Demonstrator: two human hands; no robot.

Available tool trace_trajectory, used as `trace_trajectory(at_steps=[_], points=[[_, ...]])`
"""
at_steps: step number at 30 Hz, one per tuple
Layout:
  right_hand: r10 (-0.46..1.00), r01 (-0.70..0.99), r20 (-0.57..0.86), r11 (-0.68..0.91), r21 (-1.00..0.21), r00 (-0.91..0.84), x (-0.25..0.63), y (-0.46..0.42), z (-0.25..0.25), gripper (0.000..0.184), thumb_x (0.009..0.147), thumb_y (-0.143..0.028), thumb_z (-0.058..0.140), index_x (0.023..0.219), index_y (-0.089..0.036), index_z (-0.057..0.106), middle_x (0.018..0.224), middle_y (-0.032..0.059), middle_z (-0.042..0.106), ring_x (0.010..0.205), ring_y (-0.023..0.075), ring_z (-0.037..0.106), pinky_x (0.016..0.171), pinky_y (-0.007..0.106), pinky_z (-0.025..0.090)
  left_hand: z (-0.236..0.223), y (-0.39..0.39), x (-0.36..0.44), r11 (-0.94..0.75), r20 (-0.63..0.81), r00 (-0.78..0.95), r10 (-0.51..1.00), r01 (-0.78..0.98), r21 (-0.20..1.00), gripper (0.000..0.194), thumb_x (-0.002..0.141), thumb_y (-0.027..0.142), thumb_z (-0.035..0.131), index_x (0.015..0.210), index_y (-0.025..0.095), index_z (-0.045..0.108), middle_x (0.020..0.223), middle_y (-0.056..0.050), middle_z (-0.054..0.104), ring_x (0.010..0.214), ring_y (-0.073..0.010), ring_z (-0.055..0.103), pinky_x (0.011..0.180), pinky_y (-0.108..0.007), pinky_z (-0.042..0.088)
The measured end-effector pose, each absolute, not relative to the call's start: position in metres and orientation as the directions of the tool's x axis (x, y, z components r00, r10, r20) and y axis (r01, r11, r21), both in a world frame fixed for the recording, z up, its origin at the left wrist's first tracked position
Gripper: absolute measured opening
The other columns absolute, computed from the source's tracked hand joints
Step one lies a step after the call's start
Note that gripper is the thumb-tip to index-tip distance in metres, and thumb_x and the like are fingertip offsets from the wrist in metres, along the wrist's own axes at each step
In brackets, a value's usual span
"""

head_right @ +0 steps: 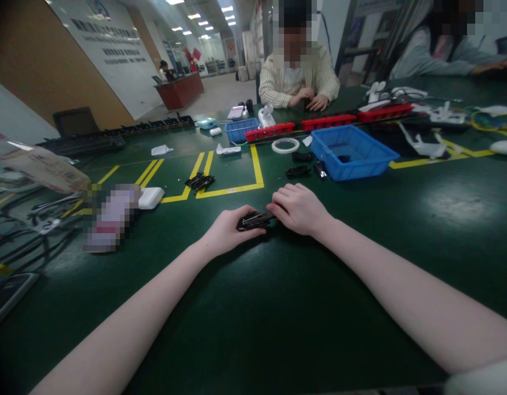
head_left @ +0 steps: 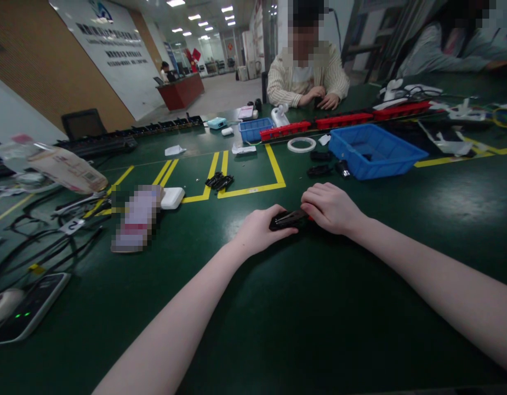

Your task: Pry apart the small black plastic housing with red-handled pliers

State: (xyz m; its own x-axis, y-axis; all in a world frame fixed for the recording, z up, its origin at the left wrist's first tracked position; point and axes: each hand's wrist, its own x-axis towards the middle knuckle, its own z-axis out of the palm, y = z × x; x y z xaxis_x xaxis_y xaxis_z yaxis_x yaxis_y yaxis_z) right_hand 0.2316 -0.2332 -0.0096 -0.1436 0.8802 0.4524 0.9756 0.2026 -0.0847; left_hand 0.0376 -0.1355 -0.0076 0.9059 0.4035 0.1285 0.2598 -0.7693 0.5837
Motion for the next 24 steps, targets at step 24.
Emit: trace_trajectory(at_steps=[24], points=[[0.911,0.977,0.385,0.196,-0.081,-0.151,0.2326,-0.2359,-0.0083,0.032,0.095,-0.037,0.039,0.075,-0.017,0.054,0.074,0.002,0.057,0.071,0.0144,0.051,0.066,0.031,0.04,-0.0056,-0.1362,0.038,-0.802,0.098,0.919,0.383,0.277,0.53,0.037,0.082,0.047,0.065,0.108,0.021,0.061,0.099,-0.003,0.071,0.086,-0.0216,0.067,0.071,-0.03,0.05]])
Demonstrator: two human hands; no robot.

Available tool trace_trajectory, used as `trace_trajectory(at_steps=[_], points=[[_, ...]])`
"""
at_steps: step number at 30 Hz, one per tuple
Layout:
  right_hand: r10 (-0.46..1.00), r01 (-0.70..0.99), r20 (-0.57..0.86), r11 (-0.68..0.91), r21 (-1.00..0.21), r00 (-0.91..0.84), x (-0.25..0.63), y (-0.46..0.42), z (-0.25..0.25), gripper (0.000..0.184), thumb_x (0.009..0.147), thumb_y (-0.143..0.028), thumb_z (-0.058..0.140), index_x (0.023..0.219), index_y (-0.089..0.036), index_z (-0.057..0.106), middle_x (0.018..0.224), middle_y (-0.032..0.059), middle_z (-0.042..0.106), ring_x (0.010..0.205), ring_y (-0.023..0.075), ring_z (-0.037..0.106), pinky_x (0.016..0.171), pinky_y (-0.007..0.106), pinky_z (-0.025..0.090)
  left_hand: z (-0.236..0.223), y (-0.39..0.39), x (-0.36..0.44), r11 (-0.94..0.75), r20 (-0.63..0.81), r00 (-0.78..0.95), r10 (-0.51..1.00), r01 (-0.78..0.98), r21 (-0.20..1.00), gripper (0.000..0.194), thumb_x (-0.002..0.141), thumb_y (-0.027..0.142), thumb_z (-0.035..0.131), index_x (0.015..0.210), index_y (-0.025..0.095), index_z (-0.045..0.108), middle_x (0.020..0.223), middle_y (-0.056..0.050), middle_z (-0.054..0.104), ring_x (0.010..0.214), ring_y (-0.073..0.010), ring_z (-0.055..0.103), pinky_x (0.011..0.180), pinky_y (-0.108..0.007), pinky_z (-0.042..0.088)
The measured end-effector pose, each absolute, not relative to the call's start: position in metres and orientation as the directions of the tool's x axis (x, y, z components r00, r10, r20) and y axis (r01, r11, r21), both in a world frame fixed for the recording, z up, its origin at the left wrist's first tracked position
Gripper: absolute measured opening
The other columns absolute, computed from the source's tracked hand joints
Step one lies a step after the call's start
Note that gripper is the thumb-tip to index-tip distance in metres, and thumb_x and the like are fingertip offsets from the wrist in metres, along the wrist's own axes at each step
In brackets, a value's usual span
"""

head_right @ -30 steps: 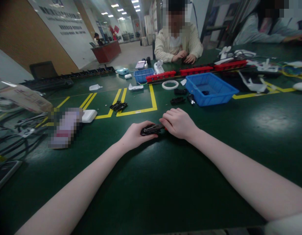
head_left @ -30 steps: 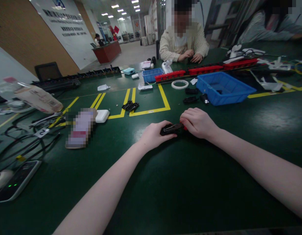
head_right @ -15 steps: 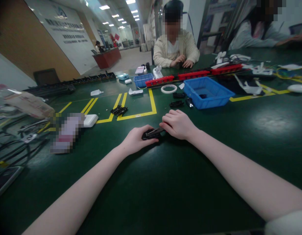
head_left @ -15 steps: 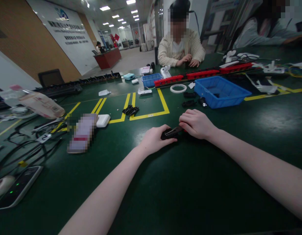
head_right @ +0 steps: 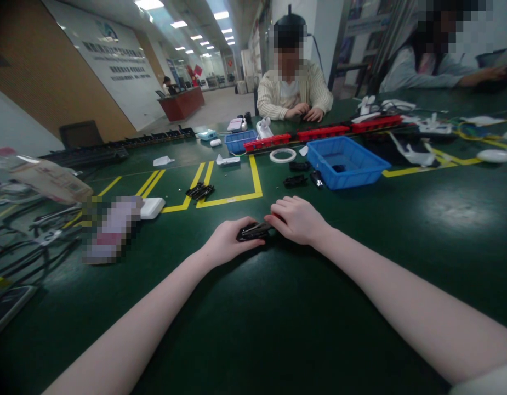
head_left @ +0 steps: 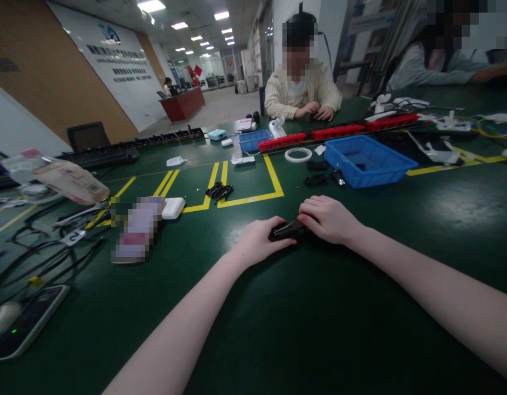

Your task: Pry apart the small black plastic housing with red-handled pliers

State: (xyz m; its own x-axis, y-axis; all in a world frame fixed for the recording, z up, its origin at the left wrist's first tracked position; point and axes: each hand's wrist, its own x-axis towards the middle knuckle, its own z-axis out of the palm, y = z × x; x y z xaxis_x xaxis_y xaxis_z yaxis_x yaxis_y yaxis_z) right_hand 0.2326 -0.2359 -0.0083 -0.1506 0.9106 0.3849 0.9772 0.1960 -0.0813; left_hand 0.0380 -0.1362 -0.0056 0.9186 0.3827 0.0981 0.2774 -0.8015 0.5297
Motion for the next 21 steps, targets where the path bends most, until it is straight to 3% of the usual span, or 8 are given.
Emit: trace_trajectory(at_steps=[4,11,17,21], points=[[0.921,0.976,0.348,0.209,-0.064,-0.174,0.239,-0.234,-0.009,0.026,0.091,-0.039,0.052,0.084,-0.015,0.058,0.08,-0.0002,0.059,0.075,0.0124,0.056,0.071,0.032,0.048,-0.006,-0.136,0.038,-0.814,0.098,0.919,0.381,0.283,0.508,0.037,0.083,0.048,0.064,0.108,0.021,0.061,0.097,-0.004,0.071,0.083,-0.022,0.067,0.07,-0.031,0.049],[0.929,0.973,0.313,0.227,-0.051,-0.2,0.248,-0.231,-0.012,0.026,0.091,-0.039,0.054,0.099,-0.015,0.06,0.094,0.0033,0.062,0.082,0.0138,0.06,0.074,0.034,0.052,-0.007,-0.137,0.039,-0.831,0.102,0.923,0.372,0.282,0.479,0.037,0.083,0.05,0.062,0.106,0.022,0.062,0.093,-0.004,0.071,0.081,-0.0219,0.066,0.068,-0.03,0.048],[0.915,0.965,0.345,0.249,-0.08,-0.207,0.243,-0.233,-0.01,0.026,0.092,-0.038,0.05,0.083,-0.016,0.058,0.079,0.0001,0.058,0.075,0.0129,0.056,0.072,0.033,0.047,-0.008,-0.136,0.038,-0.838,0.098,0.929,0.357,0.272,0.473,0.038,0.082,0.051,0.063,0.107,0.022,0.062,0.093,-0.003,0.071,0.081,-0.0219,0.066,0.068,-0.03,0.048],[0.906,0.963,0.379,0.245,-0.109,-0.188,0.235,-0.236,-0.009,0.032,0.095,-0.034,0.038,0.073,-0.018,0.054,0.072,0.0031,0.057,0.071,0.0154,0.052,0.067,0.032,0.04,-0.007,-0.136,0.037,-0.838,0.098,0.932,0.349,0.264,0.478,0.037,0.083,0.05,0.063,0.108,0.022,0.061,0.095,-0.003,0.071,0.081,-0.0212,0.066,0.069,-0.03,0.049]])
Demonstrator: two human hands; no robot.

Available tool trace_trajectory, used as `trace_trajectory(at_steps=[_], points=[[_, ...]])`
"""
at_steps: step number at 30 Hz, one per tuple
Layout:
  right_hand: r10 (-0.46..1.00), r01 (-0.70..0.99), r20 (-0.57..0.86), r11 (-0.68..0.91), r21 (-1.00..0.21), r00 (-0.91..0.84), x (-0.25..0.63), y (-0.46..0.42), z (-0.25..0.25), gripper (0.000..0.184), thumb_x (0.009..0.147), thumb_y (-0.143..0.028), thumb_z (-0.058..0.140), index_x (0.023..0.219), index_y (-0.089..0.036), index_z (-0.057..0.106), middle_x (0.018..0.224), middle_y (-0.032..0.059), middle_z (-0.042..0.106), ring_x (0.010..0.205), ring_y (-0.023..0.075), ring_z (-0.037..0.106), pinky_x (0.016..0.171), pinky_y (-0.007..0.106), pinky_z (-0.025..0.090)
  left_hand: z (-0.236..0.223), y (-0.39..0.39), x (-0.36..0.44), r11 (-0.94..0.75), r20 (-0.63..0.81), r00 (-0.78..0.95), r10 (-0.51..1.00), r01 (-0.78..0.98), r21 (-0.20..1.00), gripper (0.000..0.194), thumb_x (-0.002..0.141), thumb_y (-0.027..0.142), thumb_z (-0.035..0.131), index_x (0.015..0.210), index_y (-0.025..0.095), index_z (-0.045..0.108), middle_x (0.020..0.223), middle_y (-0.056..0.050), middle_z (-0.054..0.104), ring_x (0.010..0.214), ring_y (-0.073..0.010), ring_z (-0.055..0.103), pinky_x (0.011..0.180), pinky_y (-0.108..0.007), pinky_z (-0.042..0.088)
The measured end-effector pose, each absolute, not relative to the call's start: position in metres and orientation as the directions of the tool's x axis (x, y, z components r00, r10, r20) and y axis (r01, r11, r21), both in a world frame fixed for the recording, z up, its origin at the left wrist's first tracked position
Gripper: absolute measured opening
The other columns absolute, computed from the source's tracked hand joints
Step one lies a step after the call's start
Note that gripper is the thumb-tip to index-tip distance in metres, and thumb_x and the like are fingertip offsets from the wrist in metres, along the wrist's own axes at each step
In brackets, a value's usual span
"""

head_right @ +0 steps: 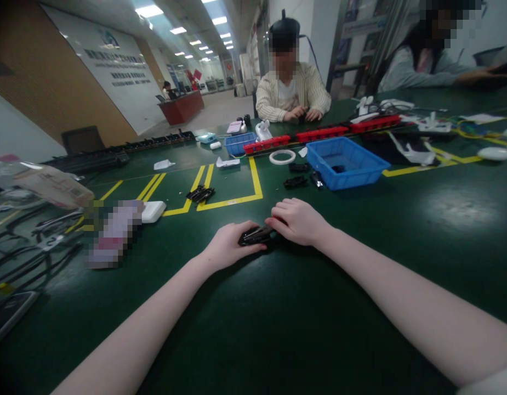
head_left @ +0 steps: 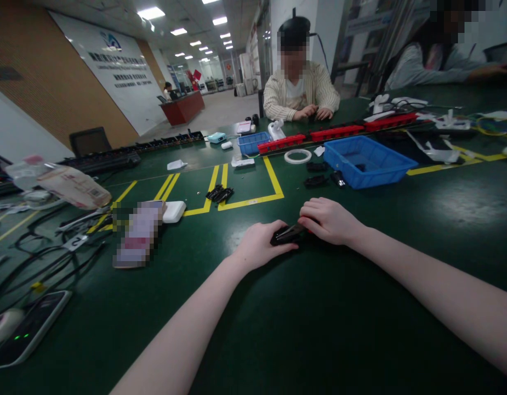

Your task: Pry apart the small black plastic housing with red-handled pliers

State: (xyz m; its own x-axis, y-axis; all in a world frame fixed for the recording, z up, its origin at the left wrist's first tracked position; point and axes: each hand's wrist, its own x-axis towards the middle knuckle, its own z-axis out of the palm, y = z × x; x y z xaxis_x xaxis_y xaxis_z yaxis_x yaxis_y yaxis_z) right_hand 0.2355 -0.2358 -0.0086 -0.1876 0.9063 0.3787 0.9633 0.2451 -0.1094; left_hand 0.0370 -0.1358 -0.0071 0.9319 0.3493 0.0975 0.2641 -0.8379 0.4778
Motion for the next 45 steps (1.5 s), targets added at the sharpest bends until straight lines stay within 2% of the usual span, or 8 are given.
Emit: trace_trajectory(at_steps=[12,20,35,45], points=[[0.893,0.963,0.414,0.243,-0.117,-0.175,0.232,-0.237,-0.01,0.034,0.095,-0.037,0.035,0.075,-0.018,0.055,0.075,0.0063,0.058,0.072,0.0188,0.051,0.067,0.033,0.035,-0.007,-0.136,0.037,-0.839,0.102,0.937,0.333,0.245,0.485,0.036,0.083,0.048,0.064,0.108,0.023,0.06,0.097,-0.002,0.071,0.084,-0.0215,0.067,0.069,-0.029,0.048],[0.882,0.968,0.452,0.213,-0.136,-0.13,0.241,-0.237,-0.009,0.035,0.095,-0.036,0.031,0.076,-0.018,0.054,0.076,0.0068,0.06,0.072,0.0189,0.051,0.067,0.033,0.035,-0.008,-0.136,0.037,-0.845,0.115,0.93,0.349,0.258,0.469,0.036,0.083,0.049,0.064,0.105,0.021,0.061,0.09,-0.002,0.07,0.077,-0.021,0.065,0.063,-0.027,0.044],[0.908,0.967,0.393,0.212,-0.141,-0.142,0.237,-0.236,-0.008,0.036,0.095,-0.036,0.033,0.072,-0.018,0.055,0.073,0.0062,0.06,0.07,0.018,0.052,0.066,0.032,0.035,-0.008,-0.135,0.038,-0.852,0.112,0.939,0.327,0.241,0.464,0.036,0.082,0.05,0.063,0.106,0.023,0.061,0.092,-0.001,0.07,0.08,-0.0206,0.066,0.066,-0.028,0.046],[0.906,0.974,0.406,0.187,-0.131,-0.119,0.235,-0.236,-0.009,0.038,0.096,-0.036,0.032,0.071,-0.018,0.054,0.072,0.0053,0.059,0.069,0.0168,0.051,0.066,0.032,0.036,-0.007,-0.136,0.038,-0.85,0.107,0.933,0.343,0.26,0.458,0.037,0.082,0.049,0.064,0.107,0.022,0.062,0.093,-0.002,0.071,0.081,-0.0209,0.066,0.067,-0.028,0.047]])
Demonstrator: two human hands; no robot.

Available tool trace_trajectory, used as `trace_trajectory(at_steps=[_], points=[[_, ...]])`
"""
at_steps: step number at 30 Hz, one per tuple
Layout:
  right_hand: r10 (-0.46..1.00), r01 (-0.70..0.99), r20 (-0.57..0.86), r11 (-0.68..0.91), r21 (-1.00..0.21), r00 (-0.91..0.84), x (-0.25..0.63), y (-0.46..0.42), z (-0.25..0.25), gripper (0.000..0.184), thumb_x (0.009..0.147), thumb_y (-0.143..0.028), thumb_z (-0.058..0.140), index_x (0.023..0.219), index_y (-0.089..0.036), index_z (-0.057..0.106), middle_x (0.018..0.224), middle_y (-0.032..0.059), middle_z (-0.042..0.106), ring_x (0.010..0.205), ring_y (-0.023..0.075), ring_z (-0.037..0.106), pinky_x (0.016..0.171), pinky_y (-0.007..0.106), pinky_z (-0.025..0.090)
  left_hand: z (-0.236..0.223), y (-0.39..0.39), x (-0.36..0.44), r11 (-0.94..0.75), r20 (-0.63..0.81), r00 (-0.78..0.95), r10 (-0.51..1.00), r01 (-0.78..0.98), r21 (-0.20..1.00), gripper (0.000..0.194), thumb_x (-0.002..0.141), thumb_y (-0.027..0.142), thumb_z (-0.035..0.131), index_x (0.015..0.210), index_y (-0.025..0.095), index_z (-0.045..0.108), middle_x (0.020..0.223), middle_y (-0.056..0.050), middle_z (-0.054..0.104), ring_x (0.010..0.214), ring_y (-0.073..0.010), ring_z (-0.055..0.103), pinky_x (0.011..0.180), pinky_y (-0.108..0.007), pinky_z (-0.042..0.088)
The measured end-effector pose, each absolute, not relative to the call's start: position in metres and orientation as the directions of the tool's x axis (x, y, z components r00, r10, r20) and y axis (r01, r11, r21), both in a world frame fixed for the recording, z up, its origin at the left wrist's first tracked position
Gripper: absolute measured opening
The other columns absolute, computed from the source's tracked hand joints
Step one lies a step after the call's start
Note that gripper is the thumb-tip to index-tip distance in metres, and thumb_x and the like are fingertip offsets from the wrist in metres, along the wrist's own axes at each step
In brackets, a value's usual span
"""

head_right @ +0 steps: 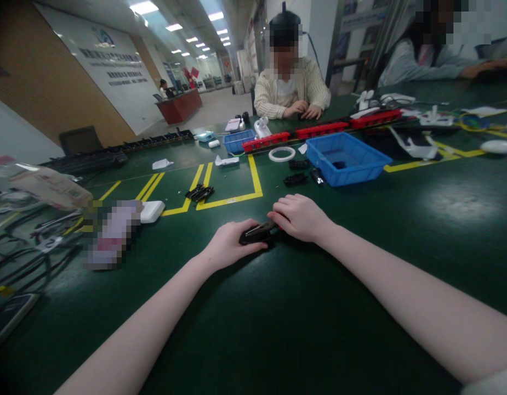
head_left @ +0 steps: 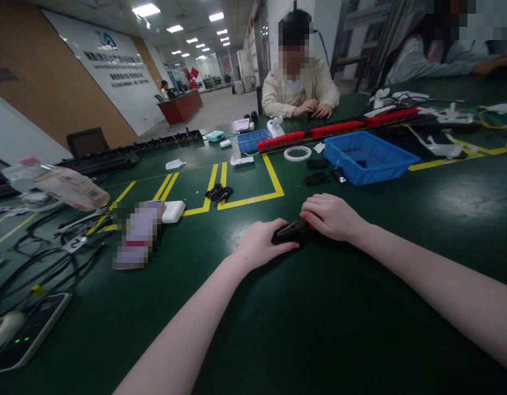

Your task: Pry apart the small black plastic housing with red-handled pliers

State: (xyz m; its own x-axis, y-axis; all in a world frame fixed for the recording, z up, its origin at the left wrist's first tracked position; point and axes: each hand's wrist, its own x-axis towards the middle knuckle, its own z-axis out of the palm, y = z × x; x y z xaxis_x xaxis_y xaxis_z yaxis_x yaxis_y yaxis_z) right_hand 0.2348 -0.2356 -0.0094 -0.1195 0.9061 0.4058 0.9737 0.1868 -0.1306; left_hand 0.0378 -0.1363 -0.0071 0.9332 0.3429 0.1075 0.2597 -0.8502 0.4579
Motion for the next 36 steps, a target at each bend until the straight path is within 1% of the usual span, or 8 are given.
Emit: trace_trajectory(at_steps=[7,14,18,24,30,36], points=[[0.9,0.981,0.43,0.136,-0.138,-0.064,0.245,-0.235,-0.013,0.03,0.095,-0.038,0.041,0.079,-0.017,0.056,0.077,0.0,0.057,0.074,0.0141,0.053,0.072,0.032,0.041,-0.007,-0.137,0.038,-0.84,0.113,0.918,0.379,0.29,0.459,0.038,0.082,0.05,0.063,0.106,0.021,0.062,0.091,-0.003,0.071,0.078,-0.021,0.066,0.065,-0.028,0.047],[0.905,0.976,0.415,0.166,-0.143,-0.093,0.239,-0.236,-0.011,0.036,0.096,-0.036,0.032,0.072,-0.019,0.053,0.074,0.0056,0.06,0.07,0.0171,0.052,0.066,0.032,0.036,-0.006,-0.138,0.038,-0.83,0.116,0.91,0.397,0.303,0.468,0.036,0.083,0.048,0.064,0.108,0.022,0.061,0.093,-0.003,0.071,0.08,-0.0209,0.066,0.067,-0.029,0.048],[0.912,0.973,0.399,0.172,-0.151,-0.099,0.237,-0.236,-0.01,0.037,0.095,-0.037,0.031,0.072,-0.019,0.053,0.074,0.006,0.06,0.071,0.0179,0.053,0.066,0.032,0.036,-0.006,-0.139,0.038,-0.831,0.109,0.916,0.385,0.293,0.473,0.035,0.083,0.047,0.064,0.108,0.022,0.061,0.094,-0.002,0.071,0.081,-0.0204,0.067,0.069,-0.029,0.049],[0.92,0.972,0.379,0.171,-0.161,-0.099,0.234,-0.235,-0.008,0.036,0.094,-0.037,0.032,0.07,-0.02,0.053,0.072,0.0059,0.06,0.069,0.0179,0.053,0.066,0.032,0.037,-0.006,-0.138,0.037,-0.835,0.113,0.923,0.368,0.274,0.478,0.037,0.083,0.048,0.063,0.109,0.022,0.06,0.097,-0.003,0.071,0.083,-0.0217,0.067,0.07,-0.031,0.05],[0.907,0.962,0.403,0.205,-0.178,-0.119,0.234,-0.234,-0.007,0.037,0.094,-0.036,0.031,0.067,-0.021,0.051,0.067,0.0048,0.058,0.064,0.0172,0.051,0.062,0.032,0.038,-0.004,-0.138,0.036,-0.829,0.108,0.927,0.358,0.262,0.494,0.037,0.084,0.047,0.063,0.111,0.022,0.059,0.101,-0.002,0.071,0.088,-0.0201,0.067,0.074,-0.029,0.051],[0.898,0.959,0.422,0.22,-0.181,-0.126,0.239,-0.231,-0.01,0.036,0.093,-0.038,0.033,0.067,-0.021,0.052,0.066,0.0051,0.057,0.063,0.0182,0.051,0.061,0.033,0.037,-0.005,-0.137,0.036,-0.831,0.125,0.926,0.355,0.252,0.496,0.038,0.084,0.049,0.062,0.111,0.021,0.059,0.101,-0.003,0.071,0.088,-0.0199,0.067,0.072,-0.028,0.05]])
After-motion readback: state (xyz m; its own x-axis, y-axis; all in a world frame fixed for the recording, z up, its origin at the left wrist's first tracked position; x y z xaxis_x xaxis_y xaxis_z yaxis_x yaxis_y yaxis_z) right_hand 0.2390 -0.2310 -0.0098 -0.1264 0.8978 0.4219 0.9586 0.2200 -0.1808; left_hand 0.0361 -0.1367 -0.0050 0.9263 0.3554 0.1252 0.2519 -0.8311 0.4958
